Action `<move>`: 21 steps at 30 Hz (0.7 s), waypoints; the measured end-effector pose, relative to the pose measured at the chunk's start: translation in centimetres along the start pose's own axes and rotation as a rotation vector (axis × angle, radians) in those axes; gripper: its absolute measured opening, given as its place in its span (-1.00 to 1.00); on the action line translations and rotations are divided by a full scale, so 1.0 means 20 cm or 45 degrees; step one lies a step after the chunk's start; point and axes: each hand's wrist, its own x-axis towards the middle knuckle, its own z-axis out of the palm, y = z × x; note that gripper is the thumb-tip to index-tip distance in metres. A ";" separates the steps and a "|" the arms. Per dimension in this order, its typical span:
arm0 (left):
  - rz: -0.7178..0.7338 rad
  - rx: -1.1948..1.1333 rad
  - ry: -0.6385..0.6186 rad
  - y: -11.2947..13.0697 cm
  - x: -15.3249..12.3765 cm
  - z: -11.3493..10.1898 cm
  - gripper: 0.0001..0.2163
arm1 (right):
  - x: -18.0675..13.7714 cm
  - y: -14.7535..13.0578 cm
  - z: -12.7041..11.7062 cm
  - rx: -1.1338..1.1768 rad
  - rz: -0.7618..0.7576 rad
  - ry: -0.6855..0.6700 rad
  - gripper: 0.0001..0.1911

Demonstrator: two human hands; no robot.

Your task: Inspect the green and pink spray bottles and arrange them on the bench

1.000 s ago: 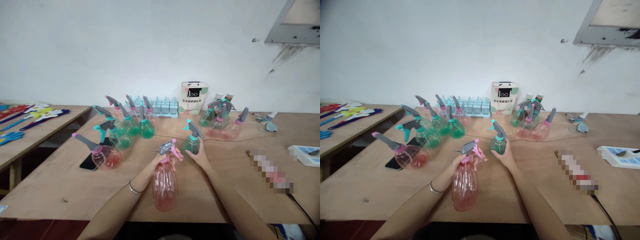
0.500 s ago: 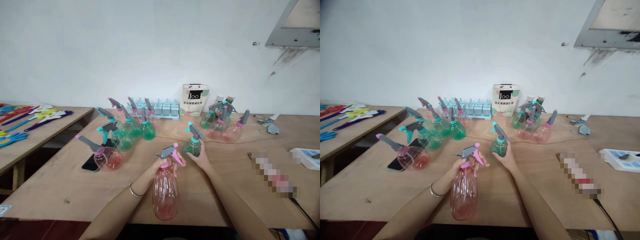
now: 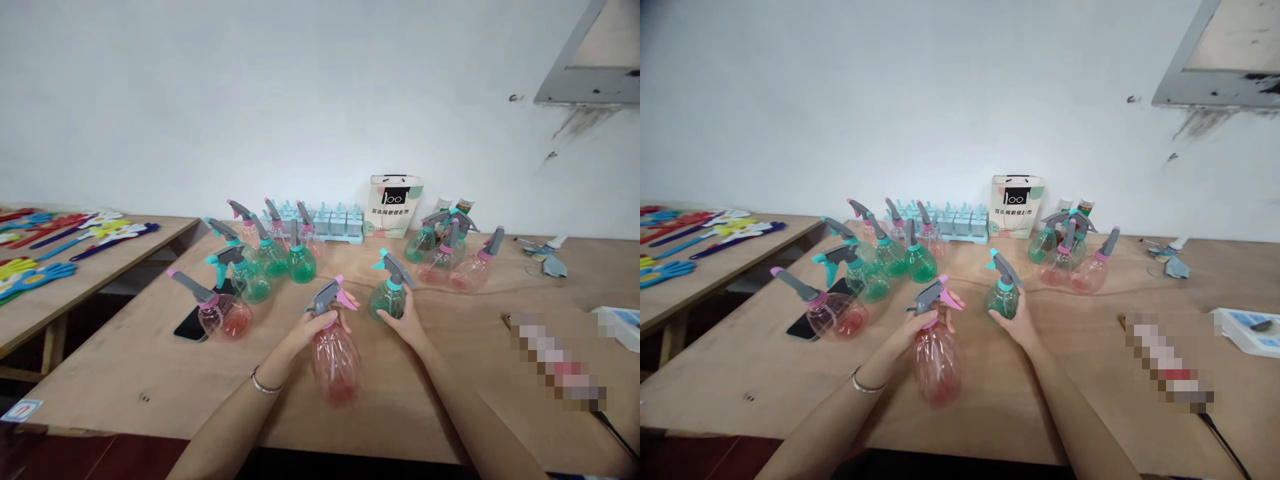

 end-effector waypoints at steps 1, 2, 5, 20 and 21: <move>0.054 0.128 0.107 0.03 0.00 -0.03 -0.59 | 0.00 0.00 0.00 -0.004 0.003 0.007 -0.05; 0.111 0.267 0.229 0.05 0.00 -0.07 -0.60 | 0.00 0.00 0.00 -0.007 0.006 0.012 -0.05; 0.288 0.741 0.597 0.09 0.00 -0.20 -0.62 | 0.00 0.01 0.00 -0.012 0.004 0.025 -0.05; 0.750 1.274 1.447 -0.05 0.10 -0.49 -0.14 | 0.00 0.00 0.01 -0.019 -0.018 0.014 -0.06; 0.751 1.308 1.474 -0.07 0.10 -0.51 -0.15 | 0.00 0.00 0.01 -0.021 -0.023 0.016 -0.06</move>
